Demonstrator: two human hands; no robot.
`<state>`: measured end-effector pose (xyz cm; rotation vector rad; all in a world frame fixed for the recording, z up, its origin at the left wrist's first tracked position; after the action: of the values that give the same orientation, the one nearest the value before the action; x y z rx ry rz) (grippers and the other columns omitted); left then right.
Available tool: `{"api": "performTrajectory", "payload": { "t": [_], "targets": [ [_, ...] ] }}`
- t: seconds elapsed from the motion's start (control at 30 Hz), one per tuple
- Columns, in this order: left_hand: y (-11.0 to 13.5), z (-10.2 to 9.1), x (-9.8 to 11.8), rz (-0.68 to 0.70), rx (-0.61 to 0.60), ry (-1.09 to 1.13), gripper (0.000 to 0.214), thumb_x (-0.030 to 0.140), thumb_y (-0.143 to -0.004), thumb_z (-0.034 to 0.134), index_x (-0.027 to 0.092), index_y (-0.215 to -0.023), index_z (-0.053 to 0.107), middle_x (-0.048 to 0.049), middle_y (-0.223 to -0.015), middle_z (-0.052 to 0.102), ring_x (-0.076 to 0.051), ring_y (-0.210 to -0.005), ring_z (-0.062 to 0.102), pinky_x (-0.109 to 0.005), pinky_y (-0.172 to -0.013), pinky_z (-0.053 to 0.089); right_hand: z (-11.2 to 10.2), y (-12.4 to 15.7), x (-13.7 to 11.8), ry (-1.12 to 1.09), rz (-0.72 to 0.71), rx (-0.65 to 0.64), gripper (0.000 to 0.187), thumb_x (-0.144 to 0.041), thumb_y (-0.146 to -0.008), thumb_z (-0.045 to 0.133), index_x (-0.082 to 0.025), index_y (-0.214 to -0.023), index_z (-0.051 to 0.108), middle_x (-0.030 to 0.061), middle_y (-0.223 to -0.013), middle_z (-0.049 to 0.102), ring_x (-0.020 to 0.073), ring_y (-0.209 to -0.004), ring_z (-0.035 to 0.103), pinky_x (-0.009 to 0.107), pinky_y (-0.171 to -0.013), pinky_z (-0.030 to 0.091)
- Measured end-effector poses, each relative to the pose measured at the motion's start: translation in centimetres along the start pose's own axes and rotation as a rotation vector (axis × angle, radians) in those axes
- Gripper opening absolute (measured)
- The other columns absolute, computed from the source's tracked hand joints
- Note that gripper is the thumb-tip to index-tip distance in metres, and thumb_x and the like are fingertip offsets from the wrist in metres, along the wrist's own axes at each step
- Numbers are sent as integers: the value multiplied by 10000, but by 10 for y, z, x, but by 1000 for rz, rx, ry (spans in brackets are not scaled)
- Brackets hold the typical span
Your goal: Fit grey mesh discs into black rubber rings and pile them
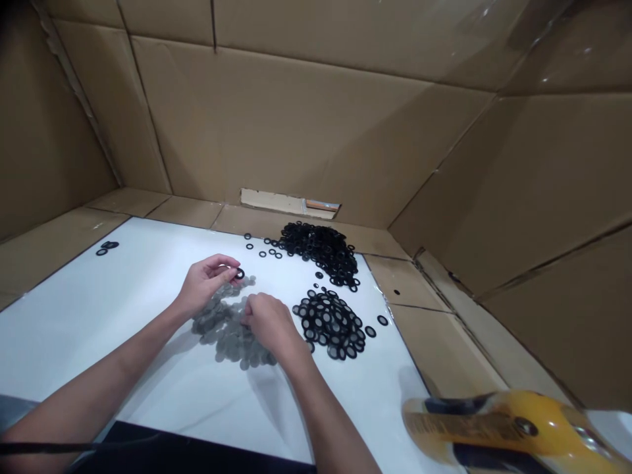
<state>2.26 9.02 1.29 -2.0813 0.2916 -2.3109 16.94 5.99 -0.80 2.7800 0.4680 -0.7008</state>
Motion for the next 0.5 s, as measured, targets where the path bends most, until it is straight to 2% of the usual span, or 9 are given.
{"api": "performTrajectory", "payload": {
  "t": [0.2, 0.37, 0.5],
  "targets": [
    [-8, 4, 3, -68, -122, -115, 313, 385, -778, 760, 159, -984, 691, -36, -826, 709, -184, -788, 718, -313, -762, 552, -7, -4, 3, -121, 16, 26, 70, -221, -838, 630, -225, -773, 602, -4, -837, 685, 162, -757, 587, 260, -644, 349],
    [-7, -13, -9, -136, -2, -43, 358, 394, -731, 815, 146, -967, 712, -45, -834, 729, -176, -760, 723, -330, -786, 566, -14, -3, 7, -229, 93, 32, 71, -178, -820, 624, -220, -766, 639, -7, -722, 692, 155, -666, 615, 261, -636, 407],
    [-1, -13, -23, -184, -32, -19, 377, 378, -721, 836, 128, -977, 716, -37, -771, 721, -166, -727, 716, -309, -763, 563, -17, -4, 17, -350, 153, 27, 108, -140, -795, 640, -202, -868, 690, 18, -731, 720, 169, -648, 663, 282, -658, 483]
  ]
}}
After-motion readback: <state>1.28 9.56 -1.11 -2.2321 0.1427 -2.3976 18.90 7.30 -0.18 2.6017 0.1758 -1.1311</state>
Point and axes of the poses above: each hand's wrist, its own y-axis away from the middle knuckle, its own z-axis out of the palm, x = y × z, the point moved 7 cm from there along -y, towards the middle knuckle
